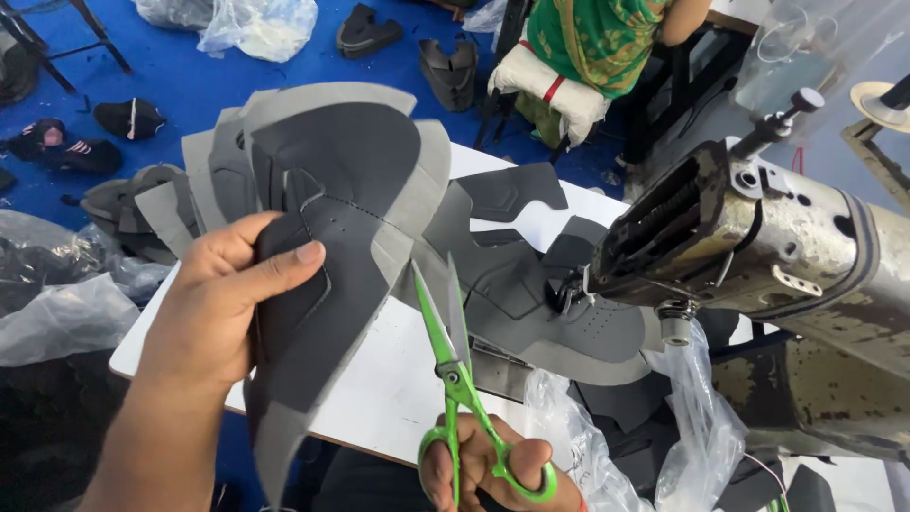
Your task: The person sews gray and black fabric pieces together using a sewing machine. They align the parts, guide them through the machine, and then use green scissors to cut the thread after each piece is completed.
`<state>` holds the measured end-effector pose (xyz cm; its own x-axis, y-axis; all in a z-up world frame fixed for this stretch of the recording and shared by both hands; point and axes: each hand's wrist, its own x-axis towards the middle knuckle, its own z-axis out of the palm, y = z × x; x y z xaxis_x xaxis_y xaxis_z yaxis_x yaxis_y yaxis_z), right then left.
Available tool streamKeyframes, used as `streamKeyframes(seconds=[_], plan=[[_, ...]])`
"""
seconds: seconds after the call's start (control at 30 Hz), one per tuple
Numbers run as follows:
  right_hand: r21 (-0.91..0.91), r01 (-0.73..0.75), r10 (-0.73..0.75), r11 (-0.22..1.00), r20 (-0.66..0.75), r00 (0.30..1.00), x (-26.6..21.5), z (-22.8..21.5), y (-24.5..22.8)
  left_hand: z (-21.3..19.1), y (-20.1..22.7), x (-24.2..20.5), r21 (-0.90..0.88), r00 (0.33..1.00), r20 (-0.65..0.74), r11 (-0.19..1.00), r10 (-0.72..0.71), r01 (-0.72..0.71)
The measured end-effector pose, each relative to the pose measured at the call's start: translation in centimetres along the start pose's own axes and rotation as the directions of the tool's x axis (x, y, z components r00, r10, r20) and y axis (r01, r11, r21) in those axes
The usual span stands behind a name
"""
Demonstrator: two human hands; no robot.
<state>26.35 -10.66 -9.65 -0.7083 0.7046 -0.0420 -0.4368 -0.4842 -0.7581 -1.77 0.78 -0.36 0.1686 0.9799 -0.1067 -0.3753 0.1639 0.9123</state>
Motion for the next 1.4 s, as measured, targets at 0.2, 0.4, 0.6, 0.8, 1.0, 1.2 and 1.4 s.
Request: streamKeyframes(seconds=[0.2, 0.4, 0.6, 0.8, 1.0, 1.2, 1.4], plan=[[0.059, -0.005, 0.0, 0.998, 0.093, 0.996, 0.7, 0.0, 0.3, 0.3, -1.8, -0.9, -0.029, 0.993, -0.014, 0.993, 0.114, -0.115], [0.016, 0.088, -0.089, 0.996, 0.075, 0.993, 2.8, 1.1, 0.1, -0.1, -3.9, -1.7, 0.004, 0.989, -0.052, 0.99, 0.138, -0.138], [0.073, 0.153, -0.142, 0.986, -0.137, 0.98, 2.7, 0.5, 3.0, 0.7, -4.3, -2.0, 0.039, 0.975, -0.046, 0.976, 0.218, -0.216], [-0.185, -0.013, -0.025, 0.983, -0.198, 0.98, 0.8, -1.7, 3.7, 1.8, -1.2, -1.7, 0.406, 0.919, -0.146, 0.869, 0.366, -0.282], [-0.746, -0.651, -0.118, 0.139, -0.665, 0.738, 0.9, -6.1, 6.6, 7.7, 3.3, 8.2, 0.739, 0.696, 0.356, 0.268, 0.623, -0.618], [-0.823, -0.567, -0.475, -0.016, -0.493, 0.729, -1.2, -7.7, 6.1, 13.2, -4.0, 22.7, 0.566, 0.408, 0.707, -0.116, 0.578, -0.816], [-0.848, -0.208, -0.677, 0.488, -0.518, 0.523, -6.0, -5.7, 4.8, 15.6, -5.6, 18.4, 0.51, 0.362, 0.684, -0.061, 0.633, -0.858]])
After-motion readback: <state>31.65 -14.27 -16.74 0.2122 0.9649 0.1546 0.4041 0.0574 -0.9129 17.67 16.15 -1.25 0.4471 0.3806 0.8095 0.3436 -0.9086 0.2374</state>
